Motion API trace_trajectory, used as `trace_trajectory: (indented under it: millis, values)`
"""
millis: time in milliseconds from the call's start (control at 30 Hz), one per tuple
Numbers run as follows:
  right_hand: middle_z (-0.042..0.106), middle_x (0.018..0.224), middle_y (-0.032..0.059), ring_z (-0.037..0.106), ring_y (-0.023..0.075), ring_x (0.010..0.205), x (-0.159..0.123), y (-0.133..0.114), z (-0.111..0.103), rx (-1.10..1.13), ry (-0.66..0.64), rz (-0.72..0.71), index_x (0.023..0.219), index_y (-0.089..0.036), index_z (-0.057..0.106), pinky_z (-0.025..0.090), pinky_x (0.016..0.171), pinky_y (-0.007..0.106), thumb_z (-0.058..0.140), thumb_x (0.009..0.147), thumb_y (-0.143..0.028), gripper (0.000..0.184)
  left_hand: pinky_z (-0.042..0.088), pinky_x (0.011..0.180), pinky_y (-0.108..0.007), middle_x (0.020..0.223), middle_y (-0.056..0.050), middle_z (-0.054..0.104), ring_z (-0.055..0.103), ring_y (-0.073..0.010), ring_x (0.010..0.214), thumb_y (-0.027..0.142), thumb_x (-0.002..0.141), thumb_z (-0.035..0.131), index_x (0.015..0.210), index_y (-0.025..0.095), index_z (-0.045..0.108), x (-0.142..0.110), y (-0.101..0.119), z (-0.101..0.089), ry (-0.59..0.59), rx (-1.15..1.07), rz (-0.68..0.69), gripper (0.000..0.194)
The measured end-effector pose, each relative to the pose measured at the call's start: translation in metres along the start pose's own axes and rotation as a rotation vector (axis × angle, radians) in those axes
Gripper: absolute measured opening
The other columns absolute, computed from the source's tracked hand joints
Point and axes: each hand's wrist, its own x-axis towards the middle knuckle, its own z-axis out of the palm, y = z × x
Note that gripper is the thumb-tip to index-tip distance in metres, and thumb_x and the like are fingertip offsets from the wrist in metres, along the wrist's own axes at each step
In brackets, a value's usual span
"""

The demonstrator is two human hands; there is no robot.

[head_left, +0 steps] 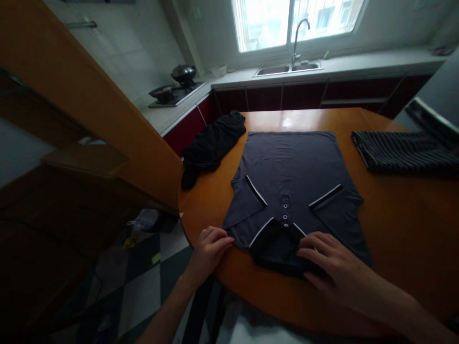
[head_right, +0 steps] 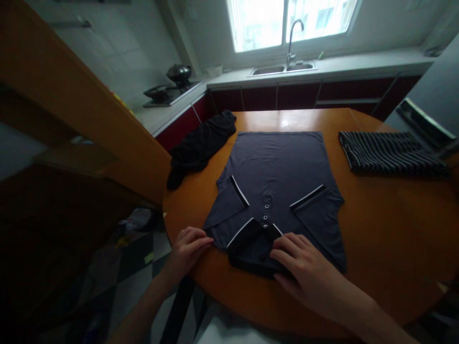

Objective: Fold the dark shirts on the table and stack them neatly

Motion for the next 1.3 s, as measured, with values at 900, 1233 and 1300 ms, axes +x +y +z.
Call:
trace_trajectory:
  millis: [900,1233,1300]
  values:
    - [0.024,0.163,0.0196,0.019,0.0324,0.152,0.07,-0.015,0.056,-0.037,-0.072,-0.184,0.156,-0.01,0.032,0.022,0.123,0.053,0.063,0.093,-0.043,0.078,0.031,0.12,-0.054,0.16,-0.01,0.038,0.028,-0.0272,0.15,0.034,0.103,0.048,0.156,0.025,0.033,0.016,0.03,0.001,-0.342,-0.046,0.184,0.056]
    - [0.024,0.163,0.0195,0.02,0.0327,0.152,0.058,0.001,0.057,-0.118,0.067,-0.078,0.16,-0.012,0.02,0.024,0.122,0.054,0.064,0.092,-0.046,0.087,0.021,0.123,-0.053,0.165,-0.012,0.025,0.018,-0.0276,0.153,0.051,0.103,0.039,0.161,0.019,0.013,0.011,0.036,0.001,-0.442,-0.041,0.21,0.071]
    - [0.024,0.163,0.018,0.019,0.032,0.152,0.057,0.009,0.051,-0.121,0.089,-0.029,0.16,-0.014,0.021,0.023,0.122,0.056,0.061,0.094,-0.043,0.082,0.022,0.123,-0.055,0.164,-0.011,0.025,0.018,-0.0285,0.153,0.051,0.102,0.042,0.161,0.021,0.015,0.008,0.038,0.001,-0.475,-0.027,0.216,0.071]
